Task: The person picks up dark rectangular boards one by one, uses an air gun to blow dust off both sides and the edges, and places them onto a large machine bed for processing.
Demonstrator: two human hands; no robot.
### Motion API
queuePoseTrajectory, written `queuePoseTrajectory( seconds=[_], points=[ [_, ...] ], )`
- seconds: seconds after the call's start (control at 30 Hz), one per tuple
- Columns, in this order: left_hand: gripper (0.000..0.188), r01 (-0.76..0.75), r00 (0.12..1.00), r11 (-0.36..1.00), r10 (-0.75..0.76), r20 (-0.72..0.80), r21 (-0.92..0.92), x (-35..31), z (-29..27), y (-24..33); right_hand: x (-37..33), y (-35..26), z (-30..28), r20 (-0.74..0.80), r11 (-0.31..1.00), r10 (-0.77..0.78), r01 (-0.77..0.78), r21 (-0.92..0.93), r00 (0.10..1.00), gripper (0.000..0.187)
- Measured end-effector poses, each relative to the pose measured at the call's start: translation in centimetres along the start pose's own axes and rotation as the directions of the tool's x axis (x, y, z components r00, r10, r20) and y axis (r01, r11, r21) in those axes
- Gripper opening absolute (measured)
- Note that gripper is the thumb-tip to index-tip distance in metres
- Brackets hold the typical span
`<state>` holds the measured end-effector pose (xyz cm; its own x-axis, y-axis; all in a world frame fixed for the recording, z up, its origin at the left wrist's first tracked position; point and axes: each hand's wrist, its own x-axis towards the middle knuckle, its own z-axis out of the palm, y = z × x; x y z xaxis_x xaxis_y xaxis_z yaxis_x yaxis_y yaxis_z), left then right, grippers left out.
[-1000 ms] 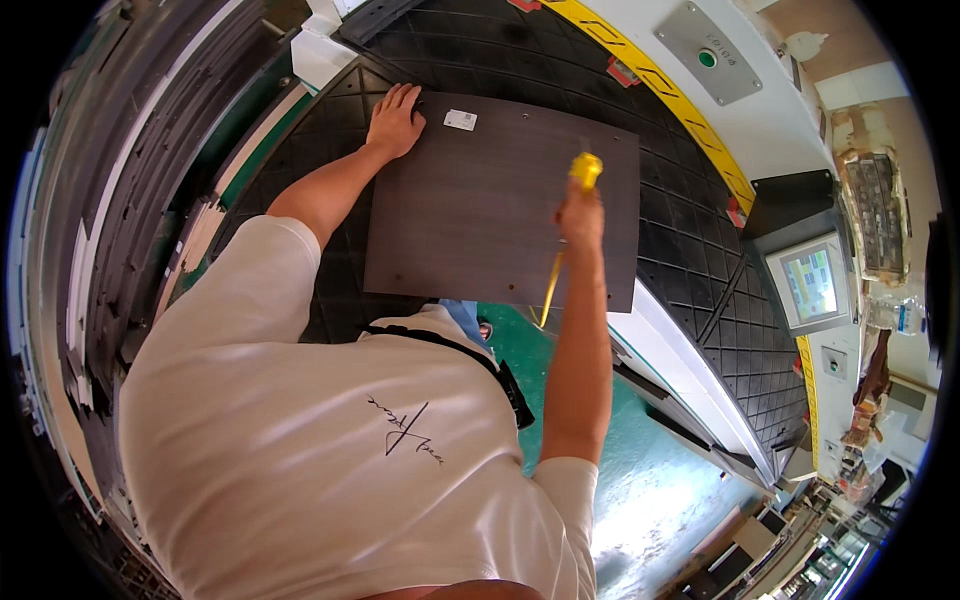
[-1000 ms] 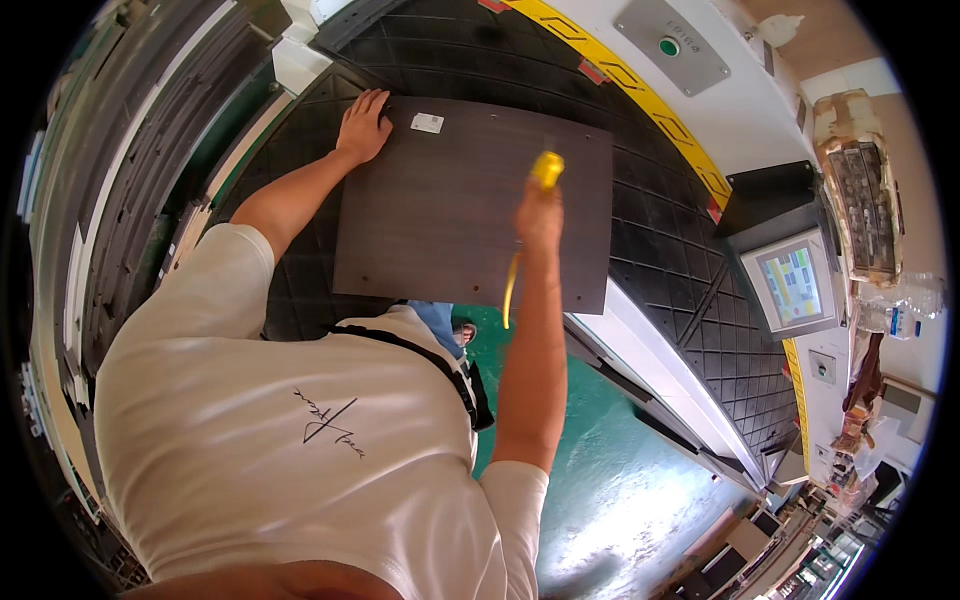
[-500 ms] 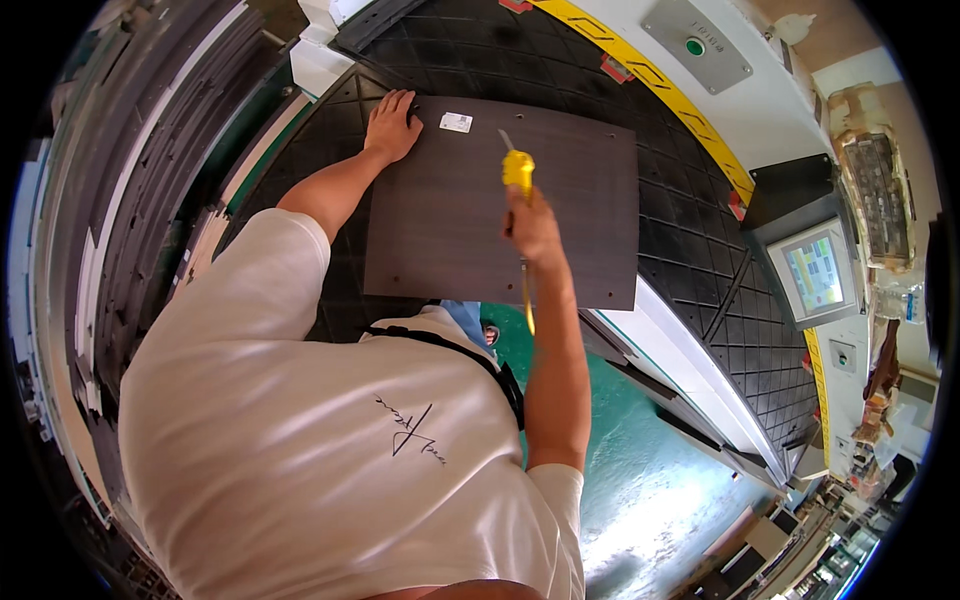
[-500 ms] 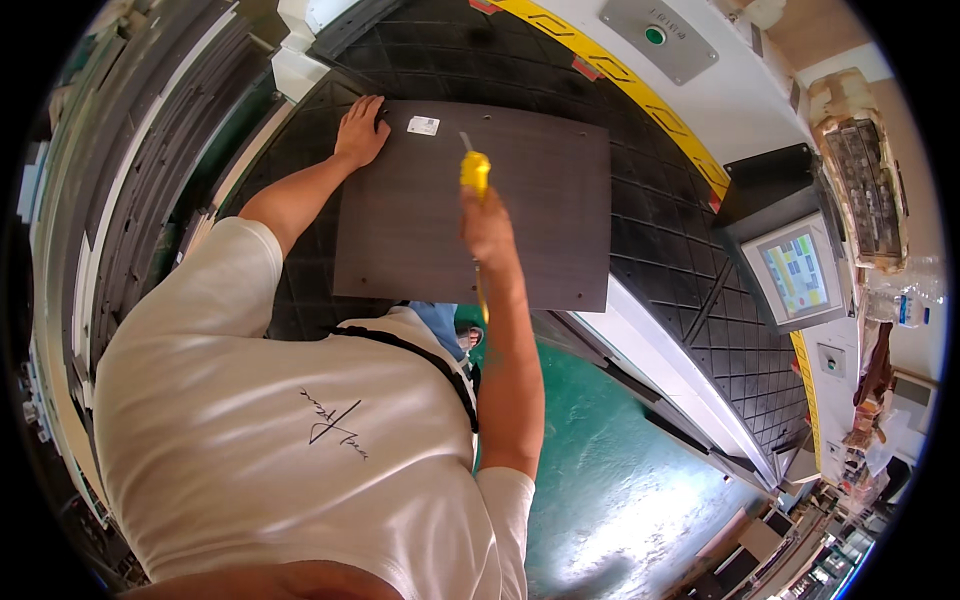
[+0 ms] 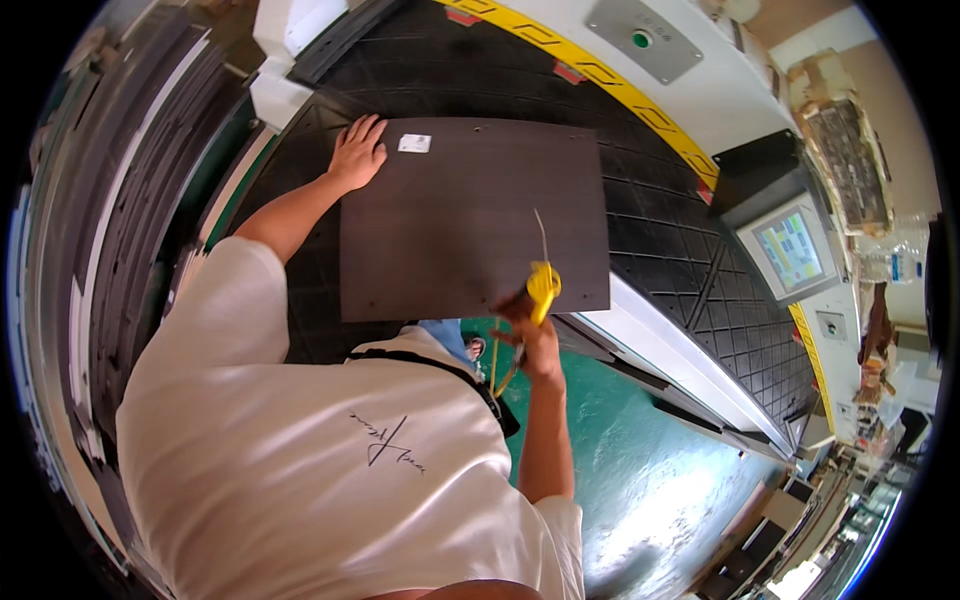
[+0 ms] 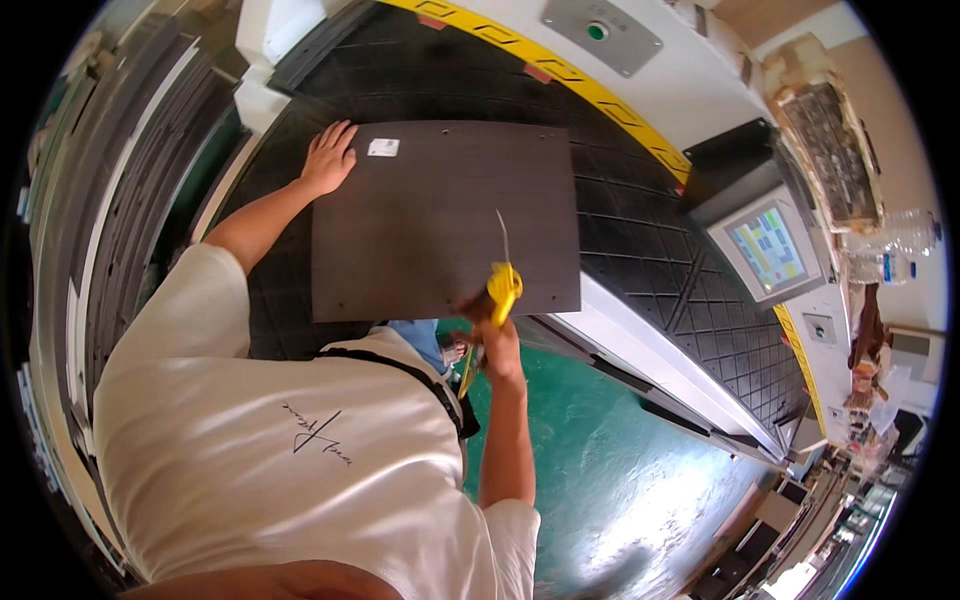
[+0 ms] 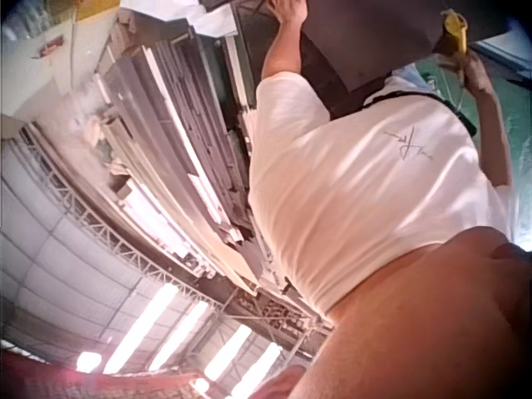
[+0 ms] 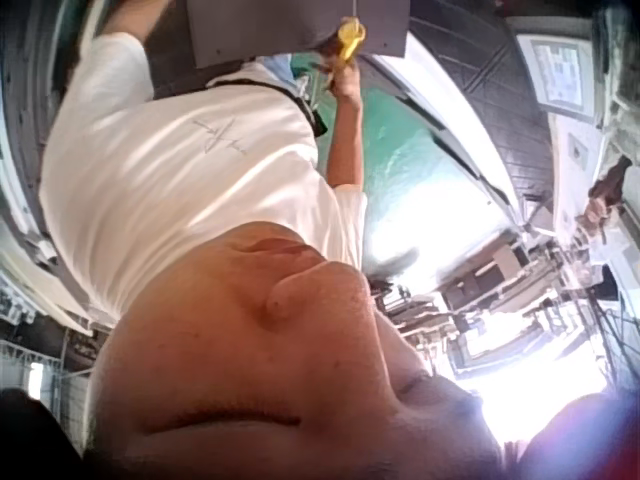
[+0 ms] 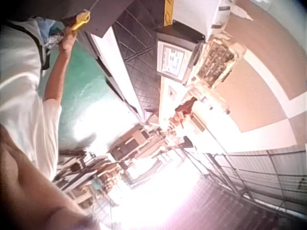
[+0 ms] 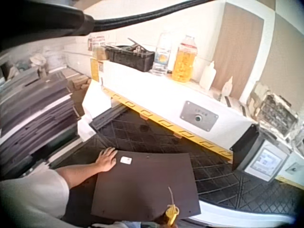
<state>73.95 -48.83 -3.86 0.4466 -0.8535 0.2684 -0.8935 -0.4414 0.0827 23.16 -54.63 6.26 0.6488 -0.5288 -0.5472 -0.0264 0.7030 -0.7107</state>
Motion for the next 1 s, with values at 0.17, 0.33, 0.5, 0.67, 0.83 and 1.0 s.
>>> queuePoseTrajectory(
  seconds=[0.17,0.33,0.5,0.67,0.83,1.0],
  points=[
    [0.059,0.075,0.995,0.992,-0.068,0.077,-0.099,0.0,-0.8,0.4,-3.9,4.8,-2.2,-0.301,0.977,0.086,-0.022,0.212,0.95,0.062],
    [0.06,0.101,0.97,0.989,-0.074,0.232,-0.106,-0.8,-4.0,1.4,3.1,0.5,1.6,-0.378,0.984,0.134,-0.077,0.161,0.916,0.065],
    [0.061,0.291,0.913,0.953,-0.304,0.274,0.088,-2.3,-6.4,-1.0,9.0,-3.1,-0.7,-0.307,0.969,-0.131,0.188,0.163,0.943,0.066],
    [0.064,0.328,0.832,0.936,-0.352,0.428,0.13,-10.2,-11.1,2.5,4.2,-2.0,-3.0,-0.324,0.926,-0.37,0.373,-0.055,0.871,0.034],
    [0.051,0.245,0.77,0.859,0.11,0.629,-0.45,-16.6,-14.0,11.9,-0.4,5.2,-5.1,-0.467,0.978,-0.184,0.113,-0.176,0.865,0.014],
    [0.046,-0.007,0.987,0.852,0.091,0.134,-0.524,-14.7,-9.3,15.0,1.3,5.8,0.8,-0.13,0.976,-0.119,0.092,-0.195,0.984,0.037]
  ],
)
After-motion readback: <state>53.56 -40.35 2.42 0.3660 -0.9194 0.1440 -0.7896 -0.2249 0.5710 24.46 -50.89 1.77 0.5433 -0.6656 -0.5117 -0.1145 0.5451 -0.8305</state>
